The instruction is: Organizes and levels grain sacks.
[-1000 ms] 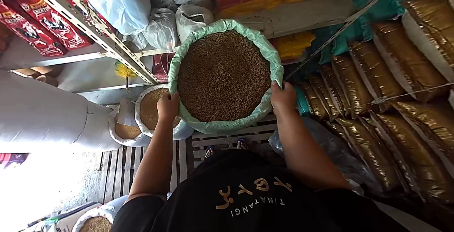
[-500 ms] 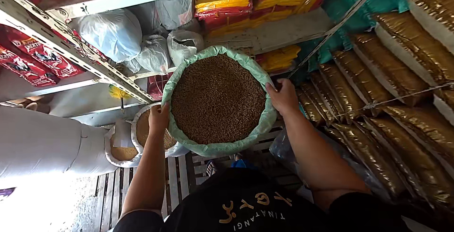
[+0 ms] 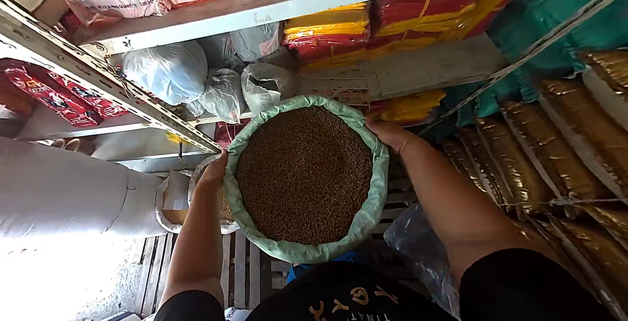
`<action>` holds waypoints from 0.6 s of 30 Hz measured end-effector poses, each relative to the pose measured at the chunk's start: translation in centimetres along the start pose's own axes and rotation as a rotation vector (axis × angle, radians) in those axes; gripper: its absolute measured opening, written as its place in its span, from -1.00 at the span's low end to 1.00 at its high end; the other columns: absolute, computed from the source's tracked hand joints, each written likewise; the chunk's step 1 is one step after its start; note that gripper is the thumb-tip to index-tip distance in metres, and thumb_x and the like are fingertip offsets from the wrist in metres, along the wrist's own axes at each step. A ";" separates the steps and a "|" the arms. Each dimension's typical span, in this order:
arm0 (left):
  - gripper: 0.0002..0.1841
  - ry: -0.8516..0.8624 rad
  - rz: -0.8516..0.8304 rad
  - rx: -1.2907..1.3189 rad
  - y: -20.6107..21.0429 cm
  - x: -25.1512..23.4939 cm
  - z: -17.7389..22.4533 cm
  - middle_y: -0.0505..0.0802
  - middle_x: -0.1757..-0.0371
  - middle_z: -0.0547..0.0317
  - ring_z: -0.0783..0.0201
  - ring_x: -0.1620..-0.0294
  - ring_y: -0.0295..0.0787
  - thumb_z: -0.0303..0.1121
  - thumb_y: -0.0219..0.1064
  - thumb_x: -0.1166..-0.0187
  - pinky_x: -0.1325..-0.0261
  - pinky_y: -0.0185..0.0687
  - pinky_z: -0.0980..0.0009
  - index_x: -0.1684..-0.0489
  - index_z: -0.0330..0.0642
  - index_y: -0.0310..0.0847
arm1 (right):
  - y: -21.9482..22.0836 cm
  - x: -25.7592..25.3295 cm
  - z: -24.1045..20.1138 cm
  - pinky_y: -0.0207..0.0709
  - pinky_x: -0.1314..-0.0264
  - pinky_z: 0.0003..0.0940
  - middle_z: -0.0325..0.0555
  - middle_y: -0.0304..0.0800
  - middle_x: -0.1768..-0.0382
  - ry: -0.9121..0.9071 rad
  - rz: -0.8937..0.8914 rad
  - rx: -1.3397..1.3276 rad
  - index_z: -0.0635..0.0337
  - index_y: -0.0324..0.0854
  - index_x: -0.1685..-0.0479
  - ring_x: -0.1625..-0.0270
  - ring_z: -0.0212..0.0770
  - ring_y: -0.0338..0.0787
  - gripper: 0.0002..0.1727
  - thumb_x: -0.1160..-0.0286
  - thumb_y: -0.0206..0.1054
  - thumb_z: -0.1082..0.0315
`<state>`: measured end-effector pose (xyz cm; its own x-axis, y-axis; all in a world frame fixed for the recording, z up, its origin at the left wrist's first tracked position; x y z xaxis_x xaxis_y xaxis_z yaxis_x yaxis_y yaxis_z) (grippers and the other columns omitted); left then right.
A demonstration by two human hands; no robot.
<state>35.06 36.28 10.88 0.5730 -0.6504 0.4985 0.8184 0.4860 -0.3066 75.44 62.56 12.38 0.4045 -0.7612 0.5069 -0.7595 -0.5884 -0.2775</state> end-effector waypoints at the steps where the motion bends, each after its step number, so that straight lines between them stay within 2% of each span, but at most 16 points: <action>1: -0.22 0.005 -0.018 -0.150 -0.2 -0.1 1.1 0.82 -0.15 -0.17 0.03 -0.19 0.78 0.24 -0.33 -0.85 -0.30 0.65 -0.03 -0.37 -0.27 0.60 | -0.1 -0.2 -1.0 0.49 -0.51 0.16 0.29 0.65 -0.39 0.006 -0.005 0.076 0.29 0.44 -0.59 -0.43 0.10 0.68 -0.24 -0.85 -0.17 -0.21; 3: -0.22 0.059 0.014 -0.425 -0.3 -0.7 3.5 0.77 -0.18 -0.39 -0.21 -0.24 0.72 0.17 -0.33 -0.90 -0.32 0.53 -0.23 -0.35 -0.39 0.60 | 0.0 -0.7 -3.7 0.28 -0.59 0.39 0.42 0.53 -0.49 -0.061 0.029 0.258 0.30 0.36 -0.64 -0.55 0.31 0.53 -0.28 -0.84 -0.01 -0.16; 5: -0.32 0.132 0.055 -0.628 0.6 -0.8 6.5 0.69 -0.34 -0.53 -0.39 -0.45 0.60 0.00 -0.32 -0.95 -0.49 0.36 -0.40 -0.47 -0.46 0.50 | 0.6 -1.4 -6.2 0.29 -0.56 0.46 0.43 0.56 -0.46 -0.209 0.090 0.478 0.34 0.36 -0.63 -0.54 0.38 0.54 -0.26 -0.79 0.12 -0.14; 6: -0.38 0.185 0.081 -0.718 1.8 -0.6 8.0 0.67 -0.39 -0.53 -0.42 -0.50 0.56 -0.08 -0.29 -0.96 -0.52 0.32 -0.43 -0.48 -0.46 0.49 | 1.3 -1.7 -7.3 0.31 -0.55 0.46 0.43 0.56 -0.46 -0.269 0.113 0.568 0.35 0.35 -0.64 -0.55 0.39 0.54 -0.24 -0.76 0.16 -0.15; 8: -0.55 0.305 0.093 -0.911 5.0 -0.3 10.1 0.66 -0.42 -0.49 -0.43 -0.51 0.54 -0.29 -0.13 -0.92 -0.50 0.37 -0.43 -0.45 -0.46 0.52 | 3.6 -2.3 -9.2 0.34 -0.54 0.46 0.46 0.55 -0.44 -0.342 0.142 0.690 0.38 0.34 -0.64 -0.54 0.42 0.54 -0.22 -0.74 0.18 -0.14; 9: -0.59 0.343 0.101 -0.983 6.6 -0.3 10.7 0.66 -0.41 -0.48 -0.44 -0.50 0.54 -0.34 -0.07 -0.88 -0.47 0.39 -0.44 -0.41 -0.45 0.54 | 4.9 -2.7 -9.9 0.39 -0.46 0.47 0.47 0.60 -0.38 -0.360 0.160 0.734 0.41 0.39 -0.57 -0.48 0.44 0.58 -0.25 -0.75 0.18 -0.12; 11: -0.52 0.322 0.191 -0.981 9.3 -0.7 11.0 0.66 -0.45 -0.39 -0.35 -0.54 0.53 -0.18 -0.10 -0.91 -0.53 0.37 -0.36 -0.44 -0.35 0.56 | 7.2 -3.6 -10.6 0.50 -0.34 0.43 0.41 0.69 -0.27 -0.358 0.206 0.797 0.41 0.49 -0.46 -0.37 0.41 0.69 -0.34 -0.79 0.14 -0.07; 12: -0.54 0.299 0.234 -0.986 10.2 -1.1 11.0 0.68 -0.46 -0.32 -0.31 -0.55 0.55 -0.19 -0.08 -0.89 -0.52 0.38 -0.34 -0.45 -0.28 0.58 | 7.8 -3.9 -10.8 0.55 -0.28 0.40 0.39 0.72 -0.21 -0.341 0.220 0.819 0.41 0.53 -0.37 -0.31 0.38 0.73 -0.39 -0.83 0.08 -0.05; 14: -0.61 0.237 0.276 -1.021 10.9 -2.3 11.5 0.74 -0.37 -0.26 -0.31 -0.41 0.67 -0.25 -0.03 -0.86 -0.32 0.54 -0.37 -0.42 -0.18 0.60 | 7.8 -4.9 -11.5 0.57 -0.26 0.34 0.36 0.74 -0.17 -0.289 0.187 0.808 0.38 0.54 -0.31 -0.29 0.34 0.75 -0.39 -0.89 -0.07 -0.06; 15: -0.61 0.215 0.266 -1.019 10.7 -3.0 11.8 0.75 -0.34 -0.28 -0.34 -0.35 0.70 -0.25 -0.04 -0.86 -0.23 0.57 -0.41 -0.41 -0.19 0.60 | 7.3 -5.7 -11.7 0.56 -0.28 0.34 0.38 0.73 -0.17 -0.284 0.150 0.777 0.39 0.55 -0.31 -0.31 0.35 0.74 -0.35 -0.90 -0.12 -0.08; 16: -0.56 0.197 0.246 -0.988 10.2 -3.7 12.0 0.77 -0.29 -0.32 -0.37 -0.31 0.72 -0.16 -0.11 -0.90 -0.19 0.57 -0.43 -0.35 -0.24 0.59 | 6.7 -6.5 -11.9 0.53 -0.32 0.37 0.41 0.73 -0.17 -0.290 0.109 0.742 0.42 0.57 -0.30 -0.33 0.36 0.72 -0.31 -0.90 -0.15 -0.10; 18: -0.37 0.199 0.172 -0.901 9.0 -5.1 12.3 0.77 -0.23 -0.42 -0.40 -0.34 0.70 0.00 -0.28 -0.94 -0.29 0.50 -0.44 -0.25 -0.38 0.61 | 5.8 -8.0 -12.2 0.43 -0.38 0.44 0.48 0.71 -0.20 -0.272 0.016 0.678 0.49 0.62 -0.25 -0.37 0.41 0.68 -0.24 -0.90 -0.17 -0.13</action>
<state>38.97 51.18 15.59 0.6176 -0.7402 0.2659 0.3989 0.0033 -0.9170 61.59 68.51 16.65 0.5751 -0.7602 0.3023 -0.3196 -0.5489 -0.7724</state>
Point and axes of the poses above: each hand's wrist, its own x-axis away from the middle knuckle, its own y-axis out of the palm, z = x × y, the point moved 1 cm from there along -x, towards the middle knuckle
